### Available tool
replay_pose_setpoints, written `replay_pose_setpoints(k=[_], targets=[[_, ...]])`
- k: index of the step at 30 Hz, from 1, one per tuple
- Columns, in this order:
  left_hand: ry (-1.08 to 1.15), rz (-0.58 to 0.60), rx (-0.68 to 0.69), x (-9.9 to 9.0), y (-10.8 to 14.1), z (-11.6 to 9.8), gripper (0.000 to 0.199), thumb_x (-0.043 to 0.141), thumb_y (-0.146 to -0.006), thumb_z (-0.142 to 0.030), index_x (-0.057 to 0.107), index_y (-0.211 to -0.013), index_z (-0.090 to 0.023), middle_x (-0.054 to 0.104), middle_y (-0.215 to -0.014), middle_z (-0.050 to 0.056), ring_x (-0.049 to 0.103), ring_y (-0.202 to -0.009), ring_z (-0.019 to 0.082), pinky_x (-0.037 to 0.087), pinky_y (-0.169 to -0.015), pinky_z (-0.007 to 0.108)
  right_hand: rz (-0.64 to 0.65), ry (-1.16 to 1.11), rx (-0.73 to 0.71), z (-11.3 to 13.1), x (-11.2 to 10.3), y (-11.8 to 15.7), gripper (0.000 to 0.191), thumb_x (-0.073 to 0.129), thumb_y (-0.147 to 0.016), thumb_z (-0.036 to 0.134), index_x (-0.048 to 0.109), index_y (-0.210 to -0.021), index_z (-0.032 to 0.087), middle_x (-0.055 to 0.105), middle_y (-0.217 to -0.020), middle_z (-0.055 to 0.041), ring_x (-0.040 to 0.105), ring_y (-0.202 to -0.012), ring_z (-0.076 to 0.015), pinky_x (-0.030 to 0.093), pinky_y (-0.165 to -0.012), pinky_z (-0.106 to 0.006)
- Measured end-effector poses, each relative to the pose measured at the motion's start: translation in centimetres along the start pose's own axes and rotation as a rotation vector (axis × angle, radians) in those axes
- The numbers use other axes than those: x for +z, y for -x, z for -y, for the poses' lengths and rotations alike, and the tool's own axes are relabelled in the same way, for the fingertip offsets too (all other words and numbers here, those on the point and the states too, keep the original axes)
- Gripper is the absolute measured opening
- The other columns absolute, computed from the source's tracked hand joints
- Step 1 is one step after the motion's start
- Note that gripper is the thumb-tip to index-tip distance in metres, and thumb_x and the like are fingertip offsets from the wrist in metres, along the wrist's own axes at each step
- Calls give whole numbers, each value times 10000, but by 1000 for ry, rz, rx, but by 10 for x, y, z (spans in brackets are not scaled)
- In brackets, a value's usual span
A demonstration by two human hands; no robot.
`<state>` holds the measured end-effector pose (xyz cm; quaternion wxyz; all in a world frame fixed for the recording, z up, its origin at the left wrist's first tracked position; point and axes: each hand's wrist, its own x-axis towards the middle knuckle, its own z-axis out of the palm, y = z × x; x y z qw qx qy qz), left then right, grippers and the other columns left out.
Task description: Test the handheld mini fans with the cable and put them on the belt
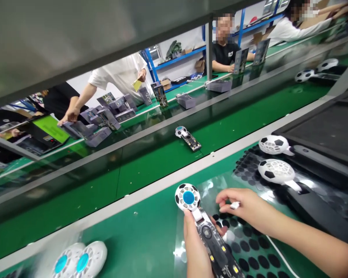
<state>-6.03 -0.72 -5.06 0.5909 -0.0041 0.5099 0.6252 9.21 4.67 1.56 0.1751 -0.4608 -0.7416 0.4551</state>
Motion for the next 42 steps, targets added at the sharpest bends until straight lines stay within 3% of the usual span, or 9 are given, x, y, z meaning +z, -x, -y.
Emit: replay_pose_setpoints(k=[5, 10, 12, 16, 20, 26, 29, 32, 42], targets=[[20, 11, -35, 4, 32, 7, 599, 611, -580, -698, 580, -855, -166, 645, -630, 64, 647, -658, 265, 514, -614, 373, 4, 14, 22, 2, -6, 4, 80, 532, -791, 264, 603, -822, 245, 639, -789, 44, 584, -751, -130, 449, -666, -204], [38, 48, -19, 14, 41, -2, 555, 589, -631, -672, 531, -874, -176, 656, -640, 57, 653, -626, 239, 510, -627, 355, -6, 171, 1, -6, 5, -3, 485, 452, -690, 26, 568, -1121, 216, 600, -1139, -47, 548, -1032, -239, 396, -887, -370], [11, 36, -6, 15, 42, -3, 602, 598, -621, -672, 516, -937, -167, 660, -640, 68, 653, -622, 251, 509, -613, 359, 15, 196, -17, -6, 10, -4, 530, 413, -650, -18, 587, -1092, 217, 611, -1101, -52, 561, -992, -243, 403, -851, -376], [-58, 32, 18, 16, 43, -4, 693, 590, -595, -702, 492, -998, -147, 653, -598, 78, 650, -609, 276, 504, -573, 363, 40, 128, -6, -1, 8, -3, 296, 448, -718, 58, 621, -901, 214, 625, -876, -22, 574, -804, -184, 425, -721, -302], [-95, 23, 30, 17, 43, -4, 755, 581, -583, -722, 479, -1064, -150, 653, -606, 75, 651, -618, 281, 502, -565, 359, 57, -44, 69, -2, -7, -2, 73, 552, -750, 231, 603, -802, 225, 634, -782, 26, 580, -750, -137, 450, -676, -221], [-88, 28, -19, 19, 45, -6, 801, 569, -568, -742, 466, -1106, -157, 677, -710, 114, 649, -773, 321, 494, -678, 402, 7, -171, 146, 7, -11, 1, 106, 571, -721, 292, 595, -789, 215, 632, -767, 18, 579, -746, -148, 447, -675, -234], [-227, -82, 12, 17, 47, -6, 789, 551, -587, -740, 503, -1124, -164, 677, -923, 138, 606, -941, 327, 442, -820, 423, 62, -271, 177, 25, -2, 6, 82, 576, -697, 258, 587, -770, 225, 624, -746, 39, 579, -712, -134, 448, -650, -223], [-374, -179, 95, 15, 48, -6, 673, 524, -644, -707, 592, -1042, -168, 633, -1089, 115, 537, -1065, 311, 372, -919, 401, 160, -195, 172, 42, 7, 9, 104, 575, -664, 160, 600, -723, 243, 631, -714, 63, 572, -680, -125, 420, -618, -215], [-326, -123, 171, 15, 49, -6, 553, 549, -699, -622, 642, -1003, -170, 673, -1004, 84, 569, -1011, 288, 401, -860, 355, 229, -39, 143, 43, 19, 9, 163, 543, -650, 115, 583, -719, 257, 635, -726, 66, 557, -634, -131, 395, -579, -222]])
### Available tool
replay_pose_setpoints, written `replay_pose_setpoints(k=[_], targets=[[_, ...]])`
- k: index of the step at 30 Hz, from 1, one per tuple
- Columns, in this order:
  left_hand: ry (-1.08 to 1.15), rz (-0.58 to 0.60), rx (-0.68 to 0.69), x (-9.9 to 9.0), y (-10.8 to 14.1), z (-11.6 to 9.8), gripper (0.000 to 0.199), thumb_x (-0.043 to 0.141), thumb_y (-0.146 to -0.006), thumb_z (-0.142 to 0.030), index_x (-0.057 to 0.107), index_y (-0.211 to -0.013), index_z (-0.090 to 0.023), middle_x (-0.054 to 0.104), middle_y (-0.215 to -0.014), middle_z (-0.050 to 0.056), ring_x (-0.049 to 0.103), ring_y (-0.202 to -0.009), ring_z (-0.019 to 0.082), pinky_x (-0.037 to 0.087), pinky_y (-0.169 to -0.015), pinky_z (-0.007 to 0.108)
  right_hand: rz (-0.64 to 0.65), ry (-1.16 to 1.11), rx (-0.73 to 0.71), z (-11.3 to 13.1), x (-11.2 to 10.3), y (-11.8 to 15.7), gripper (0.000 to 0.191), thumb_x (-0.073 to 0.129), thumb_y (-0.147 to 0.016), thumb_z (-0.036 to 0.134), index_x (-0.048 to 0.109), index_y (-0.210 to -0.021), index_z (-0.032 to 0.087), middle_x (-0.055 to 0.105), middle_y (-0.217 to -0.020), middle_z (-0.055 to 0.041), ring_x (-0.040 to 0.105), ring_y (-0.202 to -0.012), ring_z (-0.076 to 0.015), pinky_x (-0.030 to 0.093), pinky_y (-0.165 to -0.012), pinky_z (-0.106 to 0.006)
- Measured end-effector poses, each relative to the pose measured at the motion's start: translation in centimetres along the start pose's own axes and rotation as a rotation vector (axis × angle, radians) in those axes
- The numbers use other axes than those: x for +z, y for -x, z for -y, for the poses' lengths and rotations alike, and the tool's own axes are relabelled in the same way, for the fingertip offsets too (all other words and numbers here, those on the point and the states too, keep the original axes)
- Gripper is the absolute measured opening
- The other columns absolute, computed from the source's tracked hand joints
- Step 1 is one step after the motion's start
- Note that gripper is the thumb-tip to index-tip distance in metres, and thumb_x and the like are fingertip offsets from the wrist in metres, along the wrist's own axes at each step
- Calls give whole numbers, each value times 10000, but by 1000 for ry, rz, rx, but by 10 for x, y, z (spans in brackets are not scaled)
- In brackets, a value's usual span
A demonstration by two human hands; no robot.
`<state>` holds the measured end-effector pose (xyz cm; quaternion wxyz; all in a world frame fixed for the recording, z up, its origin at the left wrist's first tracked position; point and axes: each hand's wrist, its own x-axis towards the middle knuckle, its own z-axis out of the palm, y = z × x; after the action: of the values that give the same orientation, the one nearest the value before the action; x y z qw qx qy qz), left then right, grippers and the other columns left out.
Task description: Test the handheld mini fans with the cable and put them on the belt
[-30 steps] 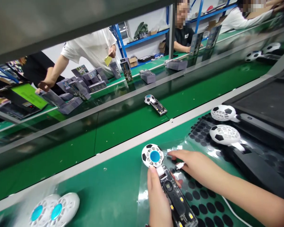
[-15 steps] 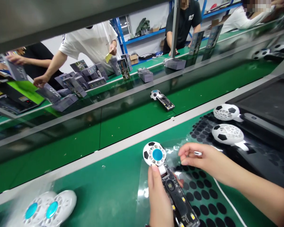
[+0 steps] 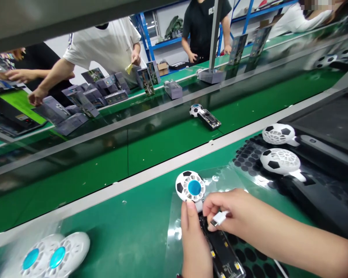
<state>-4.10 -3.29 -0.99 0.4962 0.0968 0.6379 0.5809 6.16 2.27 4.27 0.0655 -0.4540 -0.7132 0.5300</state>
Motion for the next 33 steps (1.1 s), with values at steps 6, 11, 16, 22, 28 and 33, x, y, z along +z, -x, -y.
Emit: replay_pose_setpoints(k=[6, 11, 16, 22, 28, 33], targets=[[79, -2, -4, 0, -3, 3, 564, 590, -654, -637, 637, -957, -164, 668, -1034, 88, 554, -1047, 295, 384, -898, 368, -22, -8, -27, 3, 2, -1, 189, 541, -637, 73, 584, -698, 246, 629, -697, 85, 548, -633, -105, 367, -552, -193], [23, 21, -29, -2, -3, 4, 655, 560, -634, -692, 633, -985, -144, 678, -991, 110, 571, -1007, 310, 387, -871, 387, -51, -94, 20, 0, 7, 1, 187, 520, -643, 64, 570, -682, 240, 642, -684, 81, 574, -666, -116, 397, -574, -194], [47, 35, -62, -3, -2, 2, 661, 573, -617, -696, 620, -969, -138, 681, -973, 111, 589, -970, 303, 404, -831, 369, -85, -138, -22, -4, 13, 4, 202, 503, -657, 43, 571, -684, 232, 635, -662, 84, 568, -635, -100, 398, -572, -183], [119, 44, -150, -3, -2, 1, 620, 584, -676, -623, 589, -1058, -134, 674, -990, 100, 587, -947, 269, 416, -814, 344, -142, -49, -165, -10, 18, 6, 126, 572, -749, 104, 561, -680, 208, 567, -655, 59, 495, -595, -87, 360, -552, -177], [137, 166, -57, -3, -1, -2, 618, 579, -655, -653, 535, -1027, -162, 664, -966, 100, 609, -914, 259, 447, -776, 316, -241, -83, -218, -15, 23, 7, 216, 586, -740, 131, 536, -903, 264, 549, -983, 32, 531, -811, -128, 401, -699, -231], [235, 423, -122, -4, 18, -17, 525, 660, -711, -292, 285, -1079, -295, 659, -778, -1, 648, -737, 188, 481, -714, 307, -404, -244, -39, -24, -5, 23, 196, 491, -787, 403, 470, -899, 244, 440, -730, 34, 465, -608, -129, 388, -525, -232]])
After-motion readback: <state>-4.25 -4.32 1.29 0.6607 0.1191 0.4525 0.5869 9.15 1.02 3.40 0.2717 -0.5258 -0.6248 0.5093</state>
